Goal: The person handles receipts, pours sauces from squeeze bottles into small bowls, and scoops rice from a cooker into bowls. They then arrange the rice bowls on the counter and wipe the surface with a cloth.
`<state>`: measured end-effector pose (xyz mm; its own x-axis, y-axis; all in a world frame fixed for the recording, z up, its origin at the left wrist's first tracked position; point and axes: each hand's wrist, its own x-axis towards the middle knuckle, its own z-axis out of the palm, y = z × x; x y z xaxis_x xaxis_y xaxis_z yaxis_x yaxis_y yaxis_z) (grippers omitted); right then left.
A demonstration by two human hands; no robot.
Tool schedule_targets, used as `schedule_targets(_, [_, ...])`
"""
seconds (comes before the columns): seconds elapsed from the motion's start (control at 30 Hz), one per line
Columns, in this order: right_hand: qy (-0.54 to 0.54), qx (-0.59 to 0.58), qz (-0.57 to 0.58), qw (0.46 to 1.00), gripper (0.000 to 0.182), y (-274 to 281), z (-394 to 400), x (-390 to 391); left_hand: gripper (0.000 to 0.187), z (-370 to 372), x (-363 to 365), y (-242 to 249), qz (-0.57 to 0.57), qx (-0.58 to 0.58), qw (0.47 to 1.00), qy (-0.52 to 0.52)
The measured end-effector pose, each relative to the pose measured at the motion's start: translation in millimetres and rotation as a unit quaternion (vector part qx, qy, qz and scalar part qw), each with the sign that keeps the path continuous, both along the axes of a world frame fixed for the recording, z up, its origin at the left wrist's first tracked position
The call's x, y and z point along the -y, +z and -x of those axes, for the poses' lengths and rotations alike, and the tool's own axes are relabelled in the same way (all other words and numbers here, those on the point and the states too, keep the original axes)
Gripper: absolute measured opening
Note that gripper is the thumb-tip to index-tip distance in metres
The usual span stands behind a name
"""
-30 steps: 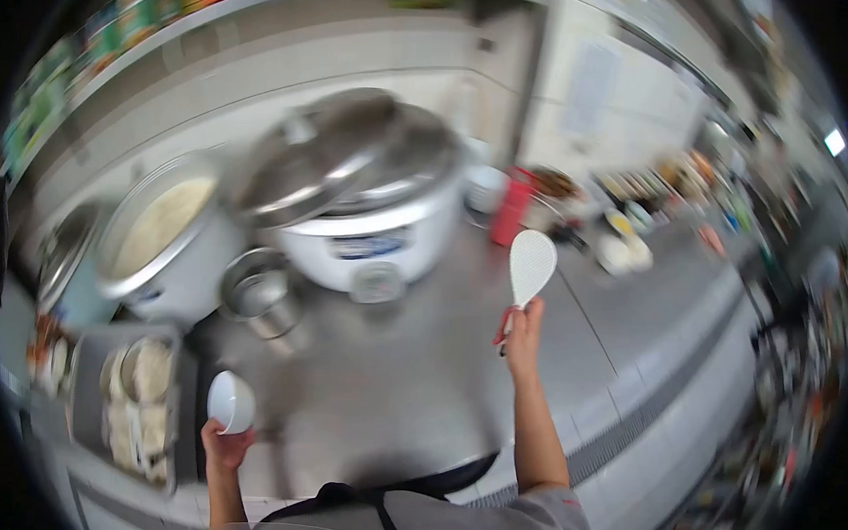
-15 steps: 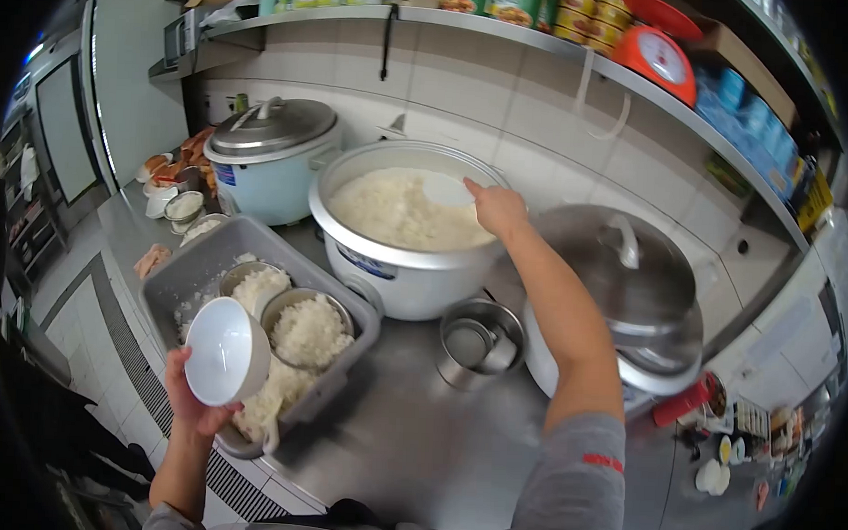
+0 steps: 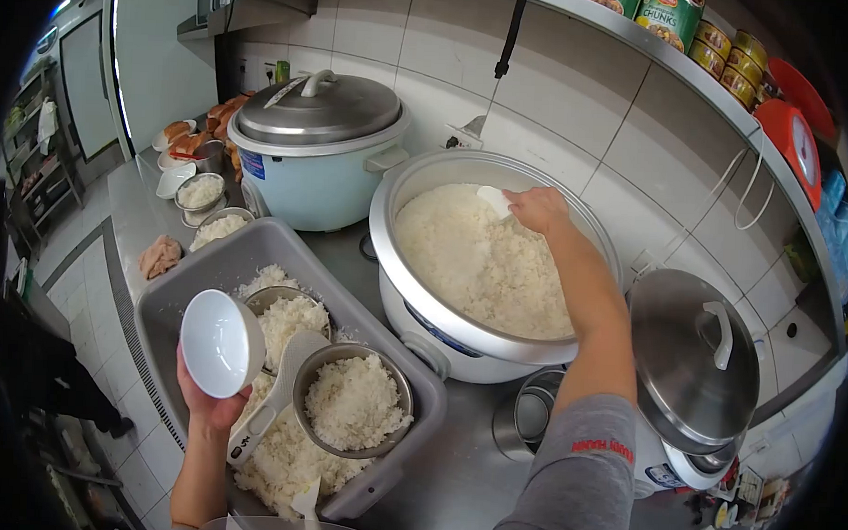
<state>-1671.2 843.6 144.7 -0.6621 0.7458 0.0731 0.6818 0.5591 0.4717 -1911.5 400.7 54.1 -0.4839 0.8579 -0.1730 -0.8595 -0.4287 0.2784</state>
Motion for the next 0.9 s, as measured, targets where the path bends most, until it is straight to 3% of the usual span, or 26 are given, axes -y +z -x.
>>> schedule_targets(0.03, [0.009,0.015,0.012,1.000,0.037,-0.7,-1.5,4.8,0.056,0.0,1.1,1.1,-0.025,0.023,0.999,-0.006])
schedule_targets(0.07, [0.005,0.019,0.015,1.000,0.037,-1.6,-2.9,9.6,0.056,3.9,2.5,-8.7,-0.048,-0.034,0.998,-0.031])
schedule_targets(0.27, [0.029,0.012,0.034,0.999,0.036,-0.3,-7.3,35.7,0.059,-3.6,0.3,2.7,-0.025,0.014,0.999,-0.032])
schedule_targets(0.53, [0.045,-0.089,0.084,0.991,0.037,-19.2,-19.2,67.1,0.062,-5.8,6.3,-1.0,-0.060,-0.010,0.997,-0.056])
schedule_targets(0.77, [0.028,-0.074,0.167,0.983,0.045,-8.1,-1.8,126.5,0.069,-11.9,7.6,1.1,-0.102,-0.052,0.986,-0.122])
schedule_targets(0.9, [0.042,-0.039,0.188,0.980,0.039,-3.8,-10.9,160.7,0.070,-12.5,-9.2,6.6,-0.111,-0.068,0.980,-0.153])
